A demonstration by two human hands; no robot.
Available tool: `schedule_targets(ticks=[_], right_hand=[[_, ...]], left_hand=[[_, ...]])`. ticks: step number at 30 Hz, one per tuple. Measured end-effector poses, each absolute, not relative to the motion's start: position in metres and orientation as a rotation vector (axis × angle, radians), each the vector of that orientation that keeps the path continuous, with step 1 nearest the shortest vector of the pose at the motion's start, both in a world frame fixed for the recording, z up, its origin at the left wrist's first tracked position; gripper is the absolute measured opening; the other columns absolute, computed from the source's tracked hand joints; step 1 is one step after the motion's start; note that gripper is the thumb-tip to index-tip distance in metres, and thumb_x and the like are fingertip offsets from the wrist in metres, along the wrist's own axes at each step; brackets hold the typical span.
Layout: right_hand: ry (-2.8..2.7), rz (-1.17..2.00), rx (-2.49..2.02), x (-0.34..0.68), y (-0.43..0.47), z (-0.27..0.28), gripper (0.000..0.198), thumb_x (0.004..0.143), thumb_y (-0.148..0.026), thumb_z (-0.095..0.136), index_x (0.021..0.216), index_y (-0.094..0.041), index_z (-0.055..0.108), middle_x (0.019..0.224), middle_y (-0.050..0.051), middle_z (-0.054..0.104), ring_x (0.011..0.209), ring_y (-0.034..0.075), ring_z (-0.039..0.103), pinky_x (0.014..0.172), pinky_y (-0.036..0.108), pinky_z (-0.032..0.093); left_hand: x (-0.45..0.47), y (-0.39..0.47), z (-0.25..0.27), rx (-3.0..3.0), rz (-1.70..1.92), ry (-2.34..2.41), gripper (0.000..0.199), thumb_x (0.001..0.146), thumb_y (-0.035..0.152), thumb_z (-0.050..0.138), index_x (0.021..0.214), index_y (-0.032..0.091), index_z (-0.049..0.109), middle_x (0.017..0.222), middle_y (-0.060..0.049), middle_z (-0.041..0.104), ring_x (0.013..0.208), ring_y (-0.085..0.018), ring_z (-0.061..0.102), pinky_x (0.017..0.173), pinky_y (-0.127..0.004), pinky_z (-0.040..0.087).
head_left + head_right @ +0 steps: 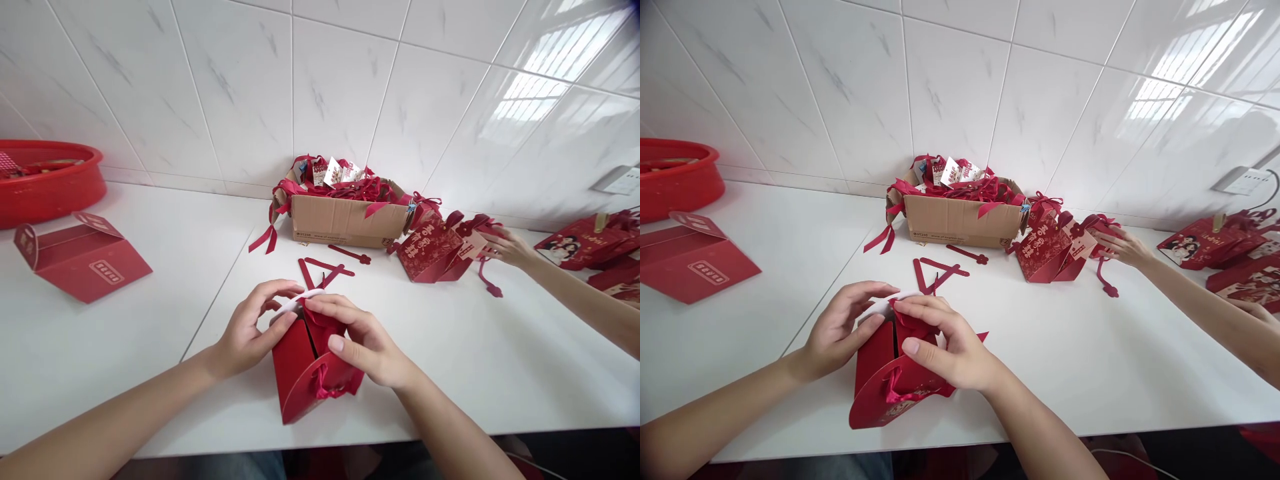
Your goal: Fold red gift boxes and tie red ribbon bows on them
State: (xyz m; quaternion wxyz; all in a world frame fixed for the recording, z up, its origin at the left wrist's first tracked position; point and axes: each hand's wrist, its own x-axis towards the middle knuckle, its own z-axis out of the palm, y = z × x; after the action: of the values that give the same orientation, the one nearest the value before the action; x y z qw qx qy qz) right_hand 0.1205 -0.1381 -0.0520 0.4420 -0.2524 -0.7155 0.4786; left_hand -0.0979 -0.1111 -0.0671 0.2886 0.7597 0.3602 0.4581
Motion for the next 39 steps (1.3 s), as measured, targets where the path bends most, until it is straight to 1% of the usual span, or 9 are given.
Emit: schedule_targets(ticks=[2, 7, 12, 17, 19, 23, 27, 35, 39], right_hand=[[-1.775, 1.193, -0.622, 0.12, -0.138, -0.052, 0.043, 0.089, -0.039, 0.061, 0.131, -0.031, 0.058, 0.135, 0.008, 0.055, 0.13, 0.024, 0.048, 0.112, 0.048, 0.038], [-1.774, 1.19, -0.629, 0.12, -0.138, -0.052, 0.043, 0.089, -0.039, 0.06, 0.132, -0.031, 0.058, 0.135, 0.009, 0.055, 0.13, 0.024, 0.048, 0.112, 0.048, 0.037], [-1.773, 1.192, -0.626, 0.119, -0.138, -0.053, 0.044, 0.09, -0.04, 0.059, 0.132, -0.031, 0.057, 0.136, 0.009, 0.054, 0.131, 0.024, 0.047, 0.112, 0.048, 0.037], [-1.766, 1.215, -0.631, 0.119, -0.139, -0.053, 0.043, 0.09, -0.04, 0.059, 0.132, -0.031, 0.057, 0.135, 0.009, 0.053, 0.13, 0.024, 0.048, 0.112, 0.046, 0.037], [-1.762, 1.238, -0.643, 0.12, -0.139, -0.052, 0.043, 0.09, -0.039, 0.059, 0.133, -0.031, 0.057, 0.135, 0.008, 0.052, 0.13, 0.024, 0.047, 0.113, 0.045, 0.036], [-1.751, 1.264, -0.647, 0.12, -0.14, -0.051, 0.043, 0.09, -0.039, 0.059, 0.132, -0.031, 0.057, 0.135, 0.008, 0.051, 0.13, 0.024, 0.046, 0.113, 0.044, 0.035], [-1.755, 1.267, -0.649, 0.12, -0.14, -0.052, 0.044, 0.09, -0.04, 0.059, 0.133, -0.031, 0.056, 0.134, 0.008, 0.051, 0.128, 0.023, 0.047, 0.112, 0.043, 0.036], [-1.764, 1.233, -0.637, 0.119, -0.139, -0.051, 0.044, 0.09, -0.039, 0.058, 0.133, -0.031, 0.056, 0.131, 0.008, 0.052, 0.126, 0.023, 0.048, 0.11, 0.044, 0.037], [-1.798, 1.084, -0.645, 0.118, -0.14, -0.053, 0.045, 0.089, -0.04, 0.059, 0.133, -0.031, 0.056, 0.127, 0.009, 0.052, 0.123, 0.024, 0.05, 0.108, 0.045, 0.039]], left_hand=[[-0.099, -0.111, -0.066, 2.087, 1.202, 0.903, 0.029, 0.09, 0.026, 0.054, 0.119, 0.022, 0.056, 0.116, -0.008, 0.066, 0.107, -0.02, 0.062, 0.086, -0.029, 0.052], [-0.1, -0.108, -0.065, 2.098, 1.183, 0.826, 0.027, 0.09, 0.024, 0.055, 0.115, 0.02, 0.062, 0.109, -0.007, 0.07, 0.095, -0.019, 0.065, 0.082, -0.028, 0.053], [-0.101, -0.109, -0.07, 2.062, 1.269, 0.891, 0.031, 0.088, 0.023, 0.057, 0.119, 0.022, 0.056, 0.113, -0.007, 0.066, 0.103, -0.019, 0.062, 0.086, -0.029, 0.051], [-0.101, -0.109, -0.071, 2.092, 1.268, 0.834, 0.025, 0.088, 0.022, 0.058, 0.113, 0.021, 0.055, 0.103, -0.007, 0.065, 0.095, -0.018, 0.063, 0.08, -0.028, 0.052], [-0.101, -0.108, -0.069, 2.127, 1.254, 0.81, 0.025, 0.088, 0.022, 0.057, 0.113, 0.02, 0.056, 0.103, -0.007, 0.065, 0.095, -0.018, 0.063, 0.08, -0.028, 0.053], [-0.101, -0.106, -0.067, 2.136, 1.246, 0.698, 0.029, 0.089, 0.016, 0.055, 0.117, 0.021, 0.057, 0.108, -0.007, 0.065, 0.099, -0.018, 0.063, 0.084, -0.028, 0.053], [-0.104, -0.105, -0.067, 2.065, 1.196, 0.582, 0.038, 0.087, 0.014, 0.058, 0.123, 0.024, 0.056, 0.113, -0.007, 0.063, 0.104, -0.018, 0.061, 0.09, -0.029, 0.052], [-0.109, -0.102, -0.066, 1.87, 1.076, 0.458, 0.045, 0.086, 0.023, 0.062, 0.13, 0.024, 0.057, 0.124, -0.011, 0.058, 0.119, -0.024, 0.055, 0.1, -0.033, 0.048], [-0.109, -0.1, -0.063, 1.725, 0.982, 0.416, 0.045, 0.087, 0.031, 0.062, 0.131, 0.024, 0.058, 0.131, -0.011, 0.056, 0.124, -0.027, 0.051, 0.103, -0.035, 0.046]])
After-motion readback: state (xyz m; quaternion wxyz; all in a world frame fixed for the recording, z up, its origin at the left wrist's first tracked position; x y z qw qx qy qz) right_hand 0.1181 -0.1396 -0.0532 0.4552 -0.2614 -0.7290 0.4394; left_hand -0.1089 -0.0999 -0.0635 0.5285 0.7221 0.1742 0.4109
